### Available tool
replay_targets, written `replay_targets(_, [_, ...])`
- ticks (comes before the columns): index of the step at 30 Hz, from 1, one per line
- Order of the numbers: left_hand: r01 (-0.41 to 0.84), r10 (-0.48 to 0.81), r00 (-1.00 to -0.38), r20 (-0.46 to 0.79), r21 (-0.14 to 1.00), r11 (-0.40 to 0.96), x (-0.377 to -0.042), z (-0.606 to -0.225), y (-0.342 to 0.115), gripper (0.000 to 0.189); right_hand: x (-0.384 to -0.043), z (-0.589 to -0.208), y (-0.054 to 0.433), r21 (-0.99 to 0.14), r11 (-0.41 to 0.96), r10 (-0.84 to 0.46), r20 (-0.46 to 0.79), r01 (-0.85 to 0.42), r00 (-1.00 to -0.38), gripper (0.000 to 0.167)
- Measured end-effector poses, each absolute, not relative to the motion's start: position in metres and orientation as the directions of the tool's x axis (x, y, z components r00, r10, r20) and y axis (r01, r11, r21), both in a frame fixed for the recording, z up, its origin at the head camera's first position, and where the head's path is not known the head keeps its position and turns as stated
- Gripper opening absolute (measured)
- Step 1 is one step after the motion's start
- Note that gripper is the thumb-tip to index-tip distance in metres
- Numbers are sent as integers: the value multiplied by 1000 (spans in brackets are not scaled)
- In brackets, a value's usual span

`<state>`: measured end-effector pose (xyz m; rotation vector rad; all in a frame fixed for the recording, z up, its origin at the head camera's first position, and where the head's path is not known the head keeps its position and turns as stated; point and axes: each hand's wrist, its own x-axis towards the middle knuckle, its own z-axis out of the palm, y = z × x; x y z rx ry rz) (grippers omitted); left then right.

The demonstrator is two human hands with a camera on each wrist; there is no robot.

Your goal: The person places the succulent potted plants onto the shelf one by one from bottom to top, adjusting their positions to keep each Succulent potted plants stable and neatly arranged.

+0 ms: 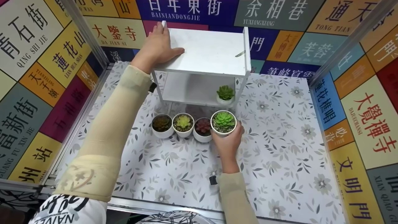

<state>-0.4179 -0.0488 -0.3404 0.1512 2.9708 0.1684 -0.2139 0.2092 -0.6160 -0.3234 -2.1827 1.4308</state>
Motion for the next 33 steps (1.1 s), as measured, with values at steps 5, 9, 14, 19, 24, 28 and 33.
replay_targets(5, [88,107,-983,-152,130,988,-417,-340,-49,116,-216,-612,206,-904,418,452,296,-93,-841,95])
replay_targets(9, [88,106,-984,-145,128,988,-417,-340,-49,115,-218,-610,203,-909,400,441,300,-115,-846,95])
replay_targets(14, [91,110,-980,-165,116,989,-417,-339,-49,114,-218,-607,200,-912,397,430,288,-108,-856,96])
replay_targets(19, [93,113,-977,-182,112,989,-417,-337,-49,115,-219,-603,195,-901,417,421,307,-118,-853,96])
replay_targets(24, [88,108,-978,-180,116,989,-416,-338,-50,115,-220,-601,190,-887,442,405,330,-134,-852,94])
replay_targets(28, [95,115,-978,-176,117,989,-415,-339,-50,114,-218,-598,185,-894,431,405,310,-120,-860,96])
replay_targets(33, [97,117,-979,-168,123,988,-416,-339,-50,114,-218,-593,180,-904,406,398,305,-132,-865,97])
